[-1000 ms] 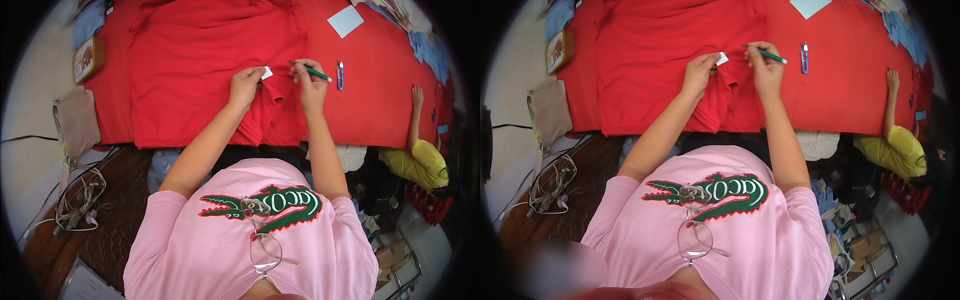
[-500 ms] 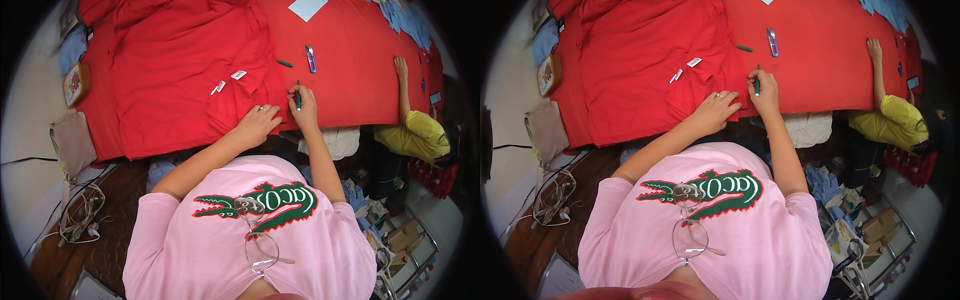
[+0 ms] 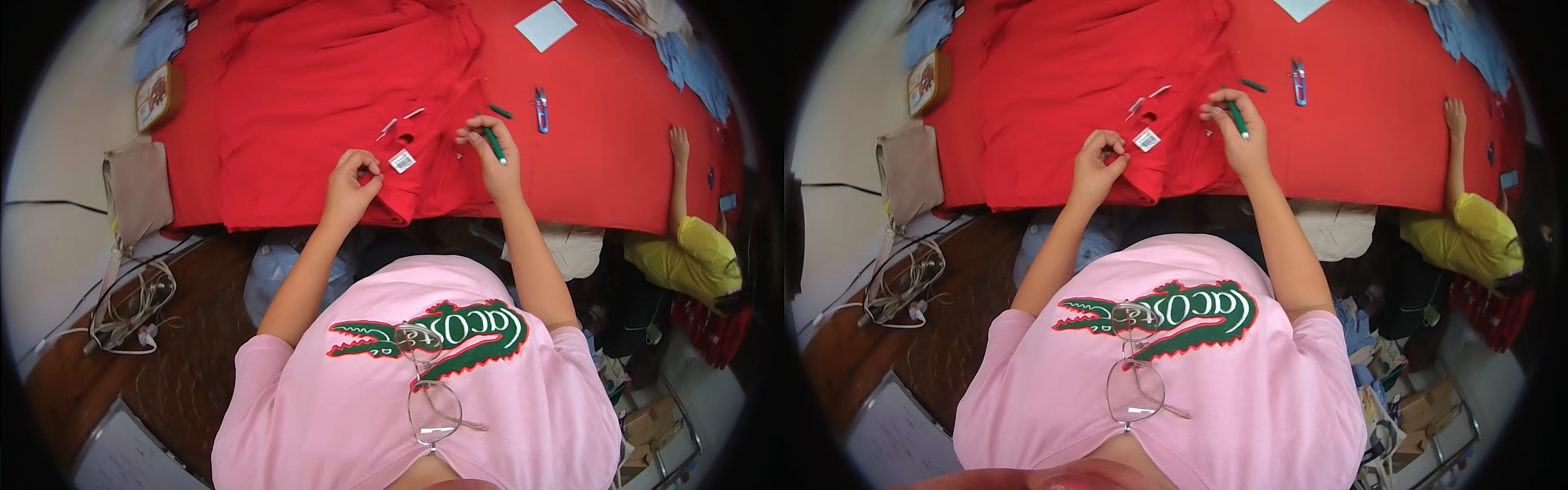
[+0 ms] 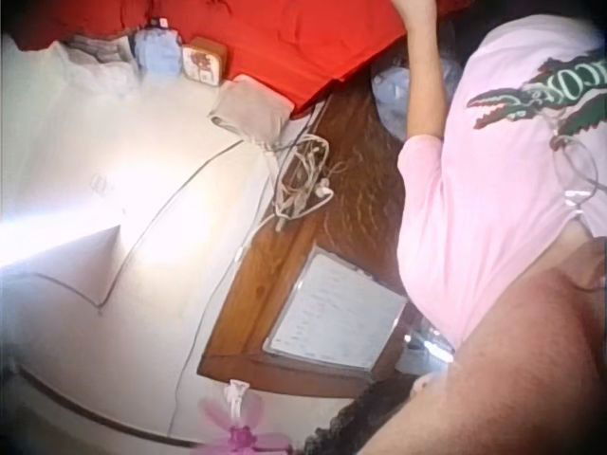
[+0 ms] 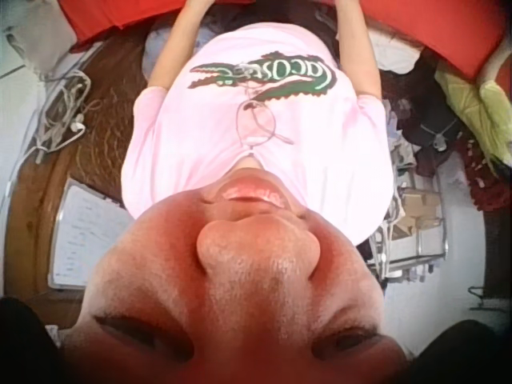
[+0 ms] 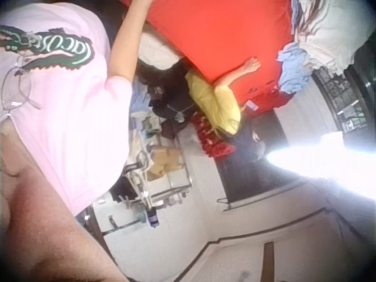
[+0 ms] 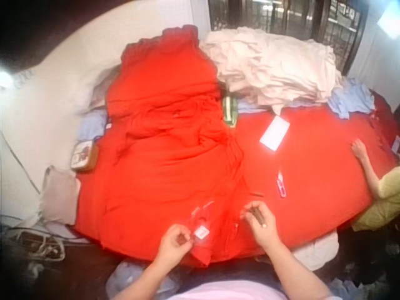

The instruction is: The person marks small white tags on a red fabric using a green pen, then uses yellow-handled scissors to cut the fabric along marked lines. The person handles the fabric and tags repeatedly while another person sits nearby.

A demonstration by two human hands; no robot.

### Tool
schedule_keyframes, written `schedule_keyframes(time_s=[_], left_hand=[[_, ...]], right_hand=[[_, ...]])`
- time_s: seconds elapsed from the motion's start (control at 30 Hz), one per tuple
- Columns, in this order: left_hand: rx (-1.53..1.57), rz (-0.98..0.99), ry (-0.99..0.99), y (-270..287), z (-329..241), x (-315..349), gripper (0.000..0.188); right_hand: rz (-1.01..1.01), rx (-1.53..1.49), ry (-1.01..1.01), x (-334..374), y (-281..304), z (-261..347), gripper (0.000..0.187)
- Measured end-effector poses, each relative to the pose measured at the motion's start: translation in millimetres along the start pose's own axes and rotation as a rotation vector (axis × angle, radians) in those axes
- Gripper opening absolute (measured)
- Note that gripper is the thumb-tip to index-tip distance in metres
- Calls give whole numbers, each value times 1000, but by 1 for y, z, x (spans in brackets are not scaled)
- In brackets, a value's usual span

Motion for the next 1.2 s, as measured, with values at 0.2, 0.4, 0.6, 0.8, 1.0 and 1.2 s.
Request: schedule_keyframes(time_s=[0.2, 0.4, 0.6, 0.8, 1.0, 1.2], left_hand=[[-376, -8, -233, -13, -21, -1, 40], [-428, -39, -212, -32, -17, -20, 47], [192, 34, 278, -28, 15, -42, 31], [686, -15, 368, -14, 21, -38, 27], [644, -13, 326, -13, 13, -35, 35], [626, -36, 259, -12, 8, -35, 37]], right_hand=[[216, -314, -186, -25, -72, -18, 32], [144, -208, -209, -32, -75, -26, 34], [120, 90, -102, -28, -84, -19, 13], [235, 355, -41, -23, -85, -17, 7], [296, 446, -20, -20, -90, -13, 8], [321, 441, -9, -19, -90, -16, 7]])
Point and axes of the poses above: each hand's wrist, its own x-axis away from the middle knuckle, its own y-axis out of the back of the hand, z = x × y, the point moved 3 cm from there along -x, towards the middle knuckle, and after that the axes turned 5 degrees about z, right-handed, at the moved point
